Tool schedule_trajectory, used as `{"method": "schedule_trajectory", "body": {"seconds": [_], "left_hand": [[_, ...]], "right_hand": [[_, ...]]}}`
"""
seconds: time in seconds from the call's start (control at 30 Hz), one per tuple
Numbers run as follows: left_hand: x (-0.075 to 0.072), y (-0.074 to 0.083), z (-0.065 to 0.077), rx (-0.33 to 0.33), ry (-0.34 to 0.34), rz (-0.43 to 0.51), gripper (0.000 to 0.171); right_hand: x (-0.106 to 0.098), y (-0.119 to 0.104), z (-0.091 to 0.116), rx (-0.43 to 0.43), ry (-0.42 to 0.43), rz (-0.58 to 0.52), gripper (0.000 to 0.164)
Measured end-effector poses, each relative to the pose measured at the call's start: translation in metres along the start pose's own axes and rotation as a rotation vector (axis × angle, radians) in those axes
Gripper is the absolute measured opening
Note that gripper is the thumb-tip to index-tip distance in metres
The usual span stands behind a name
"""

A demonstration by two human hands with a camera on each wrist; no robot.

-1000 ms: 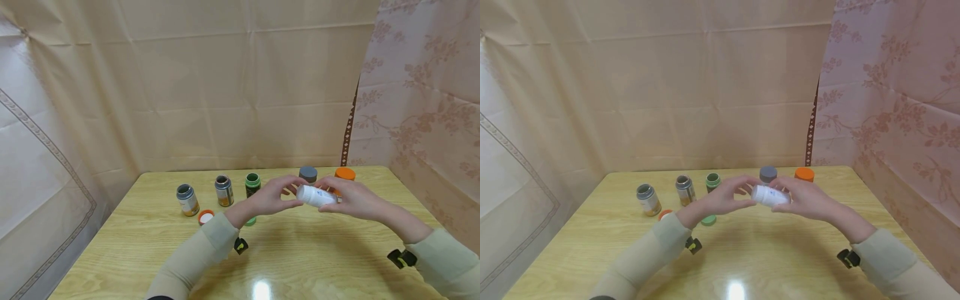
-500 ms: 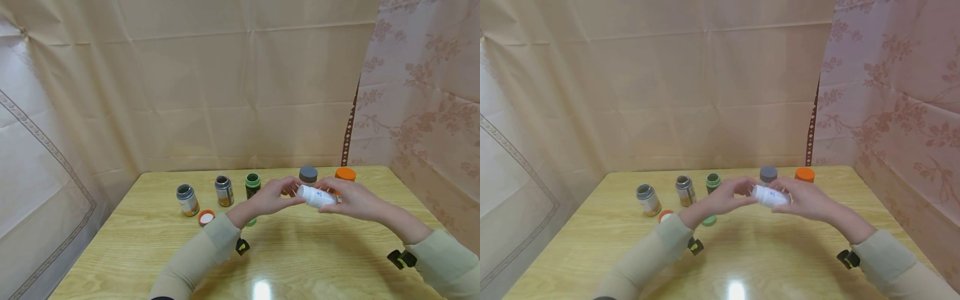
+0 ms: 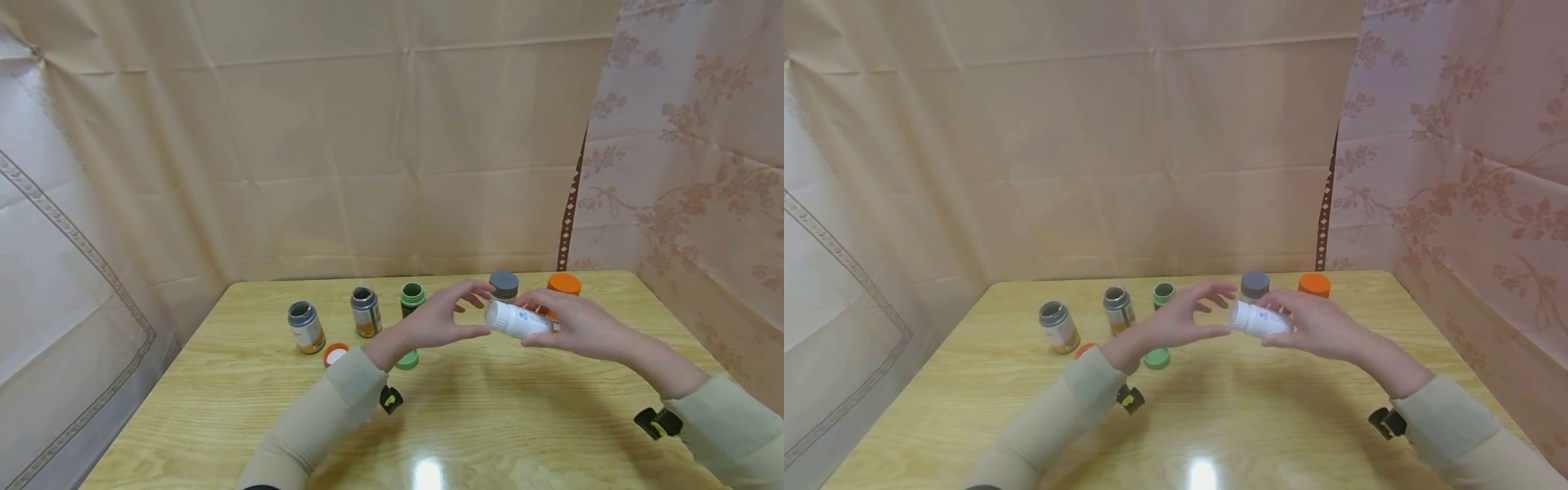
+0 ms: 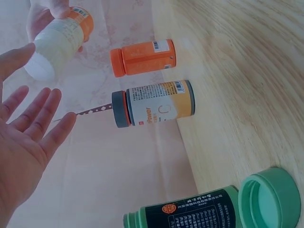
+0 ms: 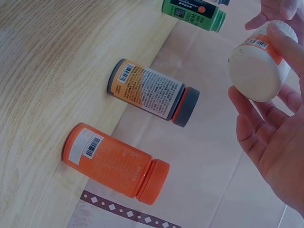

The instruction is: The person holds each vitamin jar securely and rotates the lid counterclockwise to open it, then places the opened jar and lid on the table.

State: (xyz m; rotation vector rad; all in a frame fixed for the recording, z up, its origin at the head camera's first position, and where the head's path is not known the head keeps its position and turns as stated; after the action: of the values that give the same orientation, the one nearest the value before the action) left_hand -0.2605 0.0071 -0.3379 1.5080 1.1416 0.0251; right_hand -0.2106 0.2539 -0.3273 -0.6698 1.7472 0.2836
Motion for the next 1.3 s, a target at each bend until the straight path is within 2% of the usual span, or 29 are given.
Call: {"method": "schedule_trajectory", "body": {"seconds": [0.17,0.33,0.97,1.3], "left_hand": [[0.0008,0.0035,0.0003,0.024,-0.016,-0.01,0.055],[0.0032,0.0046,0.0,0.013,-0.028,-0.018,0.05],[0.0056,0.0055,-0.0016,-0.104,-0.047,0.046,0.039],[0.0033,0.0049,-0.0009,-0.108,-0.037,0.015,0.048]], "right_hand": [[0.0005,0.0007,0.0,0.002,-0.006,-0.01,0.05],[0.0014,0.0009,0.0003,0.005,-0.014,-0.024,0.049],[0.0011,0.0005,0.0016,-0.021,-0.019,-0.048,0.048],[0.0011,0.0003,0.0007,-0.023,-0.02,-0.036,0.049]]}}
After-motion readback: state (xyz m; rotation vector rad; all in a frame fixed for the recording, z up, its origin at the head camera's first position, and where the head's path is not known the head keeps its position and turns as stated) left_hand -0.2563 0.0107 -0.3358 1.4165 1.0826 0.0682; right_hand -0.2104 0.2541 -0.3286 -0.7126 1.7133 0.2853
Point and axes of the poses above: each hand's wrist, its own z-axis away from the middle knuckle, its own x-axis out of the palm, y = z × x, the point moved 1 cm from there along -z, towards the middle knuckle, and after that the axes turned 11 degrees about z, right-handed, at the moved point
